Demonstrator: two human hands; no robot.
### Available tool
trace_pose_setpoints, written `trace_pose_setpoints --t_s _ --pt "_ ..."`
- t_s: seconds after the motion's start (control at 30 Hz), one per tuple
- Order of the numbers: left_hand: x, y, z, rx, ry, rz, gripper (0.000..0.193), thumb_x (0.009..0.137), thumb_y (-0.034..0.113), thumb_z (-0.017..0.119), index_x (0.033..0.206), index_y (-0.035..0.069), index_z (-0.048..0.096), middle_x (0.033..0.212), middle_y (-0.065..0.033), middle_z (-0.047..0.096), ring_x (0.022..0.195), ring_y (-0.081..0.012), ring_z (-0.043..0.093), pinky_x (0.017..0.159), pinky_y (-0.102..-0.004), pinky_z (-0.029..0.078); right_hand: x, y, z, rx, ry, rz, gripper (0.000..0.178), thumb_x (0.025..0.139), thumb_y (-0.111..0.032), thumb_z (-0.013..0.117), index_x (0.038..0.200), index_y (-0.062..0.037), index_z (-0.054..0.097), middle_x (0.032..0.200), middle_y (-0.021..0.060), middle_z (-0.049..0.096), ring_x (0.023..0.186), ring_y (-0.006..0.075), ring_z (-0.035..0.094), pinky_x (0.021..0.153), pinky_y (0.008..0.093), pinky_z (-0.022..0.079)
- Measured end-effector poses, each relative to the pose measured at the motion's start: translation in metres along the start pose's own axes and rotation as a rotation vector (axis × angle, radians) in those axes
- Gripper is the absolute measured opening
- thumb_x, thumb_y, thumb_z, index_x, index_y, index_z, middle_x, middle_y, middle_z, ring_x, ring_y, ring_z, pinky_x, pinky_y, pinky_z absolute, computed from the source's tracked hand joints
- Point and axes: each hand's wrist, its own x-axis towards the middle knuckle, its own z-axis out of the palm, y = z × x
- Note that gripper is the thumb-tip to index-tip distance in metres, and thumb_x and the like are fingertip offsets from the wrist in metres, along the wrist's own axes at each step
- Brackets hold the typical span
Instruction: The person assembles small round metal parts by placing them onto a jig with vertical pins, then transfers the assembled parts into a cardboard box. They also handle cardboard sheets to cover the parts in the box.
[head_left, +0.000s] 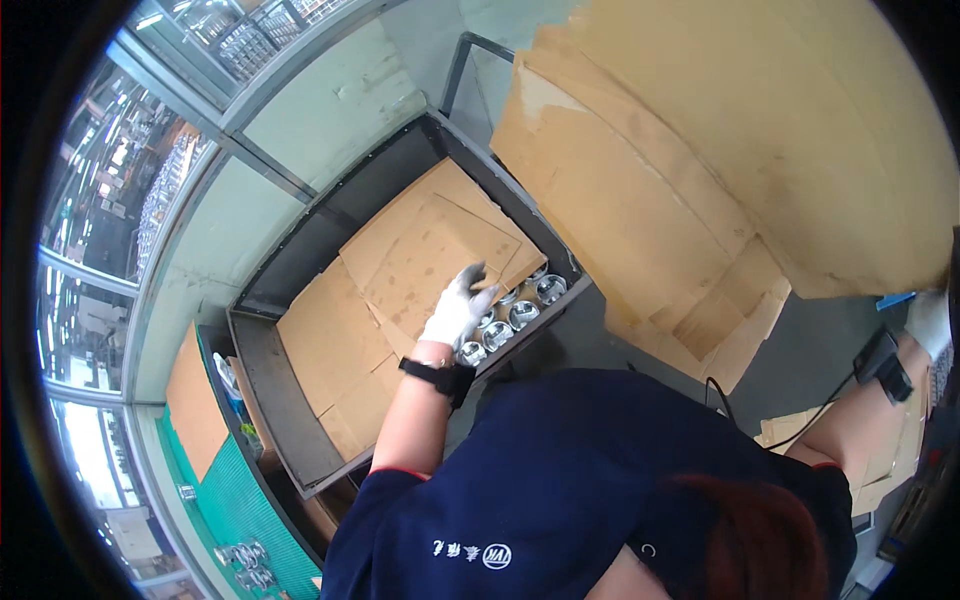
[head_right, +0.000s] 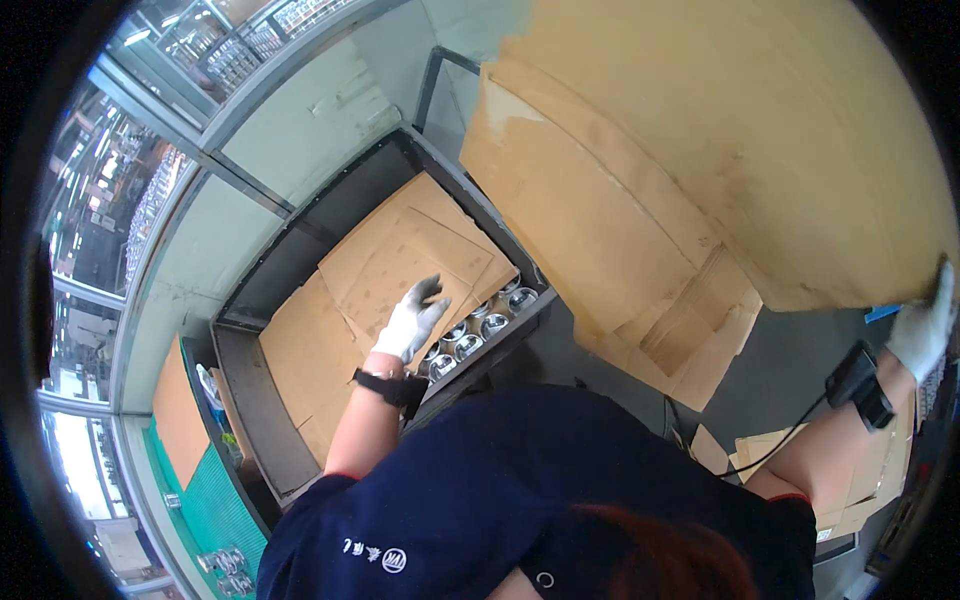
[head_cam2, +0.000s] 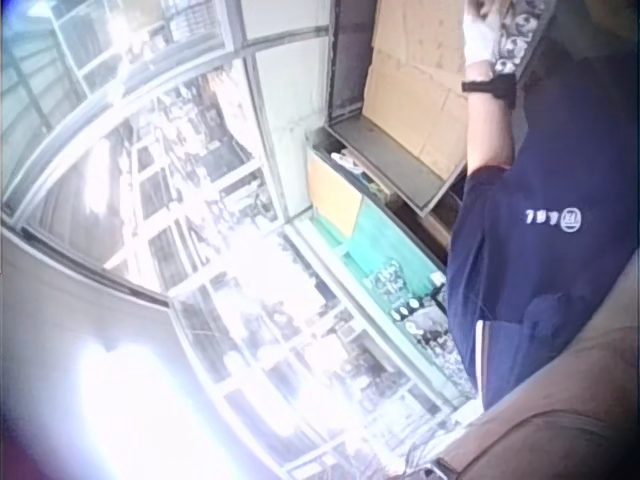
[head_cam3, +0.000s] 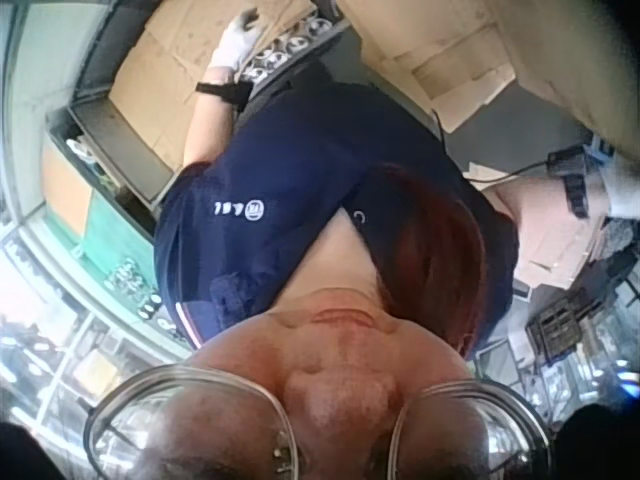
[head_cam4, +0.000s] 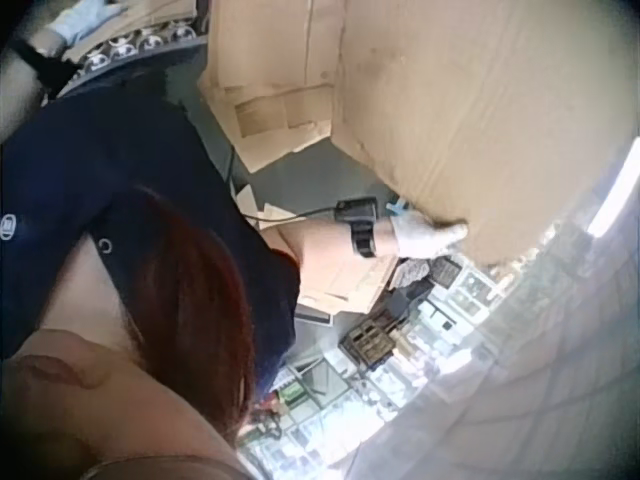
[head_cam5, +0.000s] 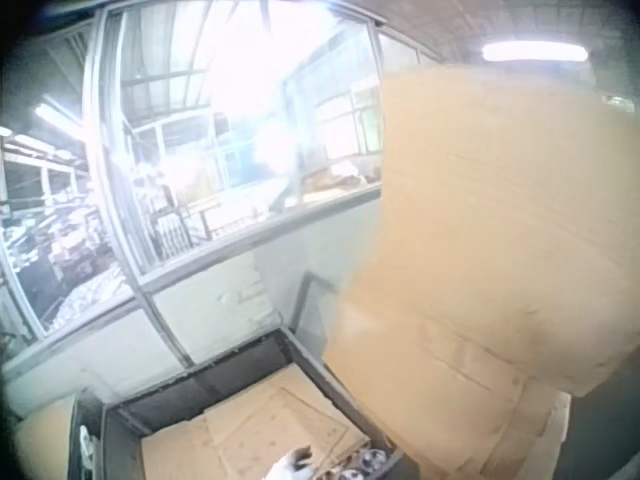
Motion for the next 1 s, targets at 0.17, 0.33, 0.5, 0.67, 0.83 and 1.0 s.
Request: trace_pose_setpoints --t_s 0.17,0.33,0.5,0.67,0.83,1.0 --pt "-0.045 -0.045 -0.004 0.013 0.033 -0.14 0.066 0.093 0.031 0.069 0.144 -0.003 0.048 0.138 -0.0241 0.059 0.126 -0.0329 0.06 0.107 -0.0385 0.048 -0.043 -0.068 0.065 1.107 -0.049 0.69 0.045 0.098 -0.021 0.065 0.139 -0.005 0.057 0.133 0.0094 0.063 0.116 0.0208 0.061 0.099 0.0323 0.048" --pt "-0.053 -0.035 -0.003 0.068 -0.016 -0.189 0.065 0.092 0.031 0.068 0.145 -0.002 0.049 0.137 -0.0235 0.06 0.126 -0.0318 0.061 0.106 -0.038 0.048 -0.057 -0.042 0.079 1.099 -0.063 0.635 0.046 0.096 -0.03 0.07 0.131 -0.0014 0.062 0.129 0.0083 0.064 0.117 0.0183 0.06 0.101 0.0321 0.047" --pt "-0.016 0.074 0.037 0.473 -0.148 0.288 0.057 0.089 0.027 0.07 0.136 0.0 0.055 0.13 -0.026 0.061 0.116 -0.0389 0.064 0.1 -0.0436 0.051 -0.056 -0.055 0.067 1.108 -0.031 0.707 0.047 0.093 -0.028 0.075 0.129 -0.0009 0.062 0.127 0.0077 0.066 0.115 0.018 0.061 0.1 0.0328 0.047" --pt "0.047 0.179 0.108 0.818 -0.229 0.807 0.059 0.081 0.018 0.072 0.136 0.005 0.052 0.133 -0.0206 0.059 0.116 -0.0405 0.06 0.097 -0.0462 0.051 -0.065 -0.055 0.016 1.079 0.124 0.526 0.04 0.093 -0.021 0.073 0.126 0.0015 0.065 0.126 0.0069 0.067 0.113 0.0154 0.062 0.1 0.029 0.046" --pt "0.112 0.229 0.166 1.058 -0.054 0.924 0.059 0.083 0.013 0.064 0.14 0.009 0.051 0.143 -0.0145 0.055 0.134 -0.0357 0.05 0.107 -0.0478 0.045 -0.08 0.002 -0.031 0.695 0.179 0.291 0.031 0.096 -0.014 0.07 0.123 -0.0003 0.067 0.127 0.0076 0.066 0.115 0.0144 0.061 0.101 0.0287 0.046" --pt "0.145 0.236 0.168 1.263 -0.145 0.886 0.064 0.081 0.015 0.064 0.144 0.014 0.051 0.145 -0.0141 0.054 0.136 -0.0342 0.048 0.113 -0.047 0.037 -0.081 -0.01 -0.087 1.191 0.363 0.612 0.033 0.097 -0.013 0.068 0.127 -0.0003 0.064 0.13 0.0082 0.065 0.117 0.0167 0.061 0.104 0.0294 0.046"
